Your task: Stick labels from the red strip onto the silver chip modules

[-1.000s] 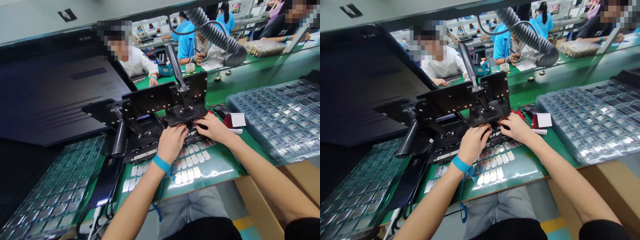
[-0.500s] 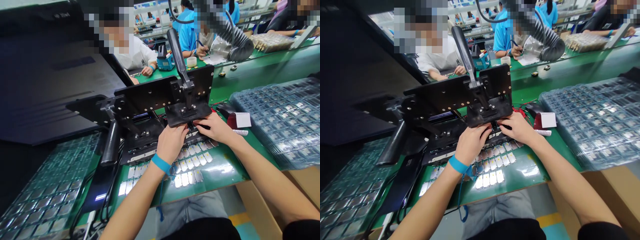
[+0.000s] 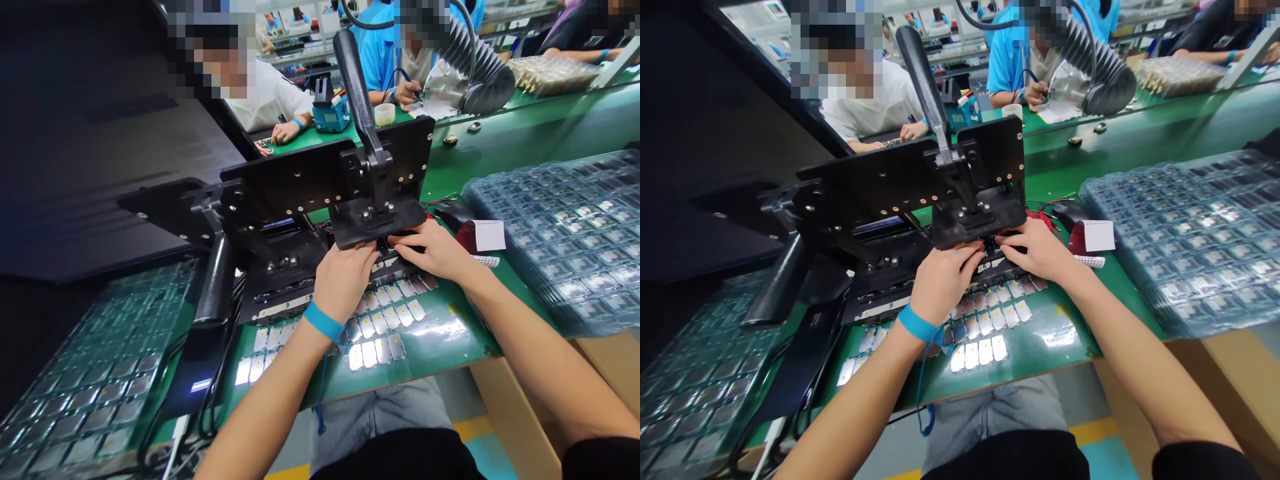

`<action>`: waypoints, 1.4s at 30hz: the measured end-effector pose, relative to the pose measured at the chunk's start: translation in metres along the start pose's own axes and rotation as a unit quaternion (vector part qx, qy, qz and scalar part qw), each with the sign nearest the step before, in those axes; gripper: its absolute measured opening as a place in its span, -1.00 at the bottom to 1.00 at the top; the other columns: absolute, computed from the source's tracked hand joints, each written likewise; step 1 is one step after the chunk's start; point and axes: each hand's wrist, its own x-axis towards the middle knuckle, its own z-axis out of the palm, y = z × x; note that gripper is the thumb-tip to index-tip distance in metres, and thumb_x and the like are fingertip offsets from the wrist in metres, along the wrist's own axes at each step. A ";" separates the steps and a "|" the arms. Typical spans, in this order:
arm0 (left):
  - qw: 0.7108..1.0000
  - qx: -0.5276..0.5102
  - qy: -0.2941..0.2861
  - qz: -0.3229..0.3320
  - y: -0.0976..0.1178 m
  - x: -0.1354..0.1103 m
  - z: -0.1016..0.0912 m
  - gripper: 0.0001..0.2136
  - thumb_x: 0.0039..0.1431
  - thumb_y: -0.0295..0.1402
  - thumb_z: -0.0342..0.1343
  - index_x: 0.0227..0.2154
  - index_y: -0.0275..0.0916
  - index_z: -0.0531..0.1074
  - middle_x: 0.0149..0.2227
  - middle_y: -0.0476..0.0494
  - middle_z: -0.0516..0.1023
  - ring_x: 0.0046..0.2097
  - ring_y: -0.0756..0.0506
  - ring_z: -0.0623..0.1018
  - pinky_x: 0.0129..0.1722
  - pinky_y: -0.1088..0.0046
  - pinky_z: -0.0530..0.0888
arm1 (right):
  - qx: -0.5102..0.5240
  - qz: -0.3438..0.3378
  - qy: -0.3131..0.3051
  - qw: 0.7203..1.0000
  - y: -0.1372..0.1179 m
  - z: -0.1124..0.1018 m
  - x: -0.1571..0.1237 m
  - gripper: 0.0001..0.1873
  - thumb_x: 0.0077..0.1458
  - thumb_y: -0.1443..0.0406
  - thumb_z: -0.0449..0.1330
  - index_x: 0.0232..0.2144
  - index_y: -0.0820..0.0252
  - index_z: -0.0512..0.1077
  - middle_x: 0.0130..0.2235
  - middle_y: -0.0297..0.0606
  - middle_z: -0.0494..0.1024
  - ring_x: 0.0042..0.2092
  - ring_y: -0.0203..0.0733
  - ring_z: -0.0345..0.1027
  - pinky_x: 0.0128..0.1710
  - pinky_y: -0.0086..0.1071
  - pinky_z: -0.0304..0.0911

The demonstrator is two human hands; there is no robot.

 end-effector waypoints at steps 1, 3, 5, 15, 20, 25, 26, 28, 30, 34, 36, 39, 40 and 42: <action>1.000 0.000 0.001 -0.002 0.000 0.000 0.000 -0.78 0.39 -0.32 0.05 -0.07 -0.17 0.57 -0.03 -0.07 0.66 0.00 -0.22 0.60 0.00 0.23 0.52 | -0.001 0.000 0.007 1.000 0.000 0.000 0.000 -0.77 0.26 0.32 0.16 -0.21 0.22 0.64 -0.12 -0.15 0.67 -0.06 -0.02 0.52 -0.03 -0.11 0.41; 1.000 0.001 0.002 -0.004 0.000 -0.001 0.001 -0.78 0.39 -0.31 0.04 -0.07 -0.16 0.57 -0.03 -0.06 0.67 -0.01 -0.22 0.60 -0.01 0.24 0.51 | -0.007 -0.002 0.015 1.000 -0.001 0.001 0.000 -0.77 0.26 0.32 0.16 -0.22 0.20 0.64 -0.12 -0.16 0.68 -0.07 -0.03 0.52 -0.03 -0.10 0.42; 1.000 0.002 0.003 -0.007 0.000 -0.001 0.001 -0.78 0.39 -0.30 0.04 -0.08 -0.16 0.57 -0.04 -0.07 0.67 -0.02 -0.22 0.60 -0.02 0.24 0.51 | -0.012 -0.001 0.013 1.000 -0.003 0.001 0.000 -0.76 0.27 0.31 0.15 -0.22 0.18 0.64 -0.12 -0.17 0.68 -0.07 -0.03 0.52 -0.04 -0.10 0.42; 1.000 0.014 0.012 -0.013 0.002 -0.002 0.002 -0.77 0.41 -0.30 0.01 -0.12 -0.17 0.58 -0.10 -0.10 0.69 -0.06 -0.21 0.62 -0.05 0.24 0.51 | -0.008 0.016 0.016 1.000 -0.005 0.002 -0.002 -0.79 0.26 0.31 0.16 -0.19 0.18 0.61 -0.10 -0.14 0.67 -0.02 -0.04 0.52 0.03 -0.08 0.41; 1.000 0.014 0.015 -0.003 0.002 -0.002 0.003 -0.75 0.42 -0.30 -0.01 -0.13 -0.18 0.59 -0.07 -0.09 0.68 -0.03 -0.19 0.62 0.01 0.24 0.49 | 0.001 0.029 0.008 1.000 -0.005 0.003 -0.003 -0.79 0.26 0.31 0.16 -0.18 0.18 0.60 -0.09 -0.15 0.67 0.01 -0.05 0.51 0.03 -0.07 0.42; 1.000 0.015 0.007 0.007 0.002 -0.004 0.002 -0.74 0.43 -0.32 -0.03 -0.11 -0.20 0.57 -0.05 -0.11 0.68 0.00 -0.20 0.61 0.04 0.21 0.47 | 0.002 0.022 0.016 1.000 -0.004 0.005 -0.005 -0.78 0.27 0.32 0.15 -0.17 0.23 0.60 -0.09 -0.12 0.67 0.00 -0.04 0.52 0.03 -0.07 0.43; 1.000 0.014 0.003 0.012 0.002 -0.005 0.001 -0.74 0.43 -0.33 -0.05 -0.10 -0.20 0.57 -0.04 -0.12 0.67 0.02 -0.20 0.60 0.06 0.20 0.46 | 0.002 0.021 0.017 1.000 -0.003 0.005 -0.005 -0.78 0.27 0.32 0.15 -0.17 0.23 0.60 -0.09 -0.12 0.67 0.00 -0.04 0.52 0.03 -0.07 0.42; 1.000 0.015 -0.006 0.023 0.001 -0.006 0.000 -0.73 0.44 -0.34 -0.07 -0.06 -0.20 0.55 0.00 -0.14 0.65 0.07 -0.20 0.57 0.08 0.19 0.45 | 0.002 0.022 0.016 1.000 -0.003 0.006 -0.006 -0.78 0.28 0.31 0.15 -0.16 0.21 0.60 -0.08 -0.13 0.67 0.00 -0.05 0.52 0.04 -0.06 0.42; 0.999 0.020 -0.012 0.026 0.001 -0.008 0.000 -0.71 0.44 -0.34 -0.08 -0.02 -0.20 0.54 0.02 -0.18 0.63 0.09 -0.21 0.55 0.09 0.18 0.44 | 0.000 0.024 0.016 1.000 -0.003 0.006 -0.006 -0.78 0.28 0.31 0.15 -0.16 0.19 0.60 -0.08 -0.13 0.66 0.01 -0.05 0.52 0.05 -0.06 0.41; 0.999 0.043 -0.017 0.012 0.001 -0.010 -0.001 -0.68 0.44 -0.29 -0.08 0.05 -0.22 0.52 0.01 -0.28 0.58 0.03 -0.25 0.53 0.01 0.17 0.45 | 0.000 0.021 0.018 1.000 -0.004 0.006 -0.007 -0.76 0.28 0.31 0.14 -0.14 0.20 0.60 -0.07 -0.11 0.66 0.01 -0.03 0.51 0.05 -0.03 0.41; 0.998 0.054 -0.024 0.006 0.002 -0.011 -0.001 -0.67 0.43 -0.28 -0.09 0.08 -0.22 0.49 -0.01 -0.30 0.57 -0.02 -0.25 0.52 -0.04 0.17 0.45 | -0.001 0.020 0.019 1.000 -0.005 0.006 -0.007 -0.76 0.28 0.31 0.13 -0.14 0.18 0.60 -0.07 -0.12 0.66 0.01 -0.03 0.51 0.05 -0.03 0.41; 0.997 0.067 -0.036 0.004 0.004 -0.013 -0.003 -0.65 0.43 -0.27 -0.10 0.12 -0.21 0.47 -0.01 -0.30 0.55 -0.05 -0.26 0.49 -0.09 0.18 0.44 | -0.007 0.019 0.024 0.999 -0.005 0.006 -0.007 -0.76 0.29 0.31 0.13 -0.13 0.16 0.60 -0.06 -0.14 0.66 0.01 -0.05 0.51 0.06 -0.05 0.40; 0.997 0.070 -0.039 0.003 0.004 -0.013 -0.003 -0.64 0.44 -0.26 -0.11 0.12 -0.21 0.46 -0.01 -0.30 0.55 -0.05 -0.26 0.48 -0.10 0.19 0.44 | -0.008 0.019 0.025 0.999 -0.006 0.006 -0.007 -0.76 0.29 0.31 0.13 -0.13 0.17 0.60 -0.06 -0.14 0.65 0.02 -0.05 0.51 0.06 -0.05 0.40; 0.996 0.074 -0.045 0.001 0.005 -0.013 -0.004 -0.64 0.44 -0.26 -0.11 0.13 -0.21 0.46 0.00 -0.31 0.55 -0.04 -0.27 0.48 -0.11 0.19 0.43 | -0.010 0.016 0.024 1.000 -0.006 0.006 -0.007 -0.76 0.29 0.32 0.14 -0.12 0.19 0.60 -0.06 -0.13 0.65 0.02 -0.04 0.51 0.06 -0.05 0.41</action>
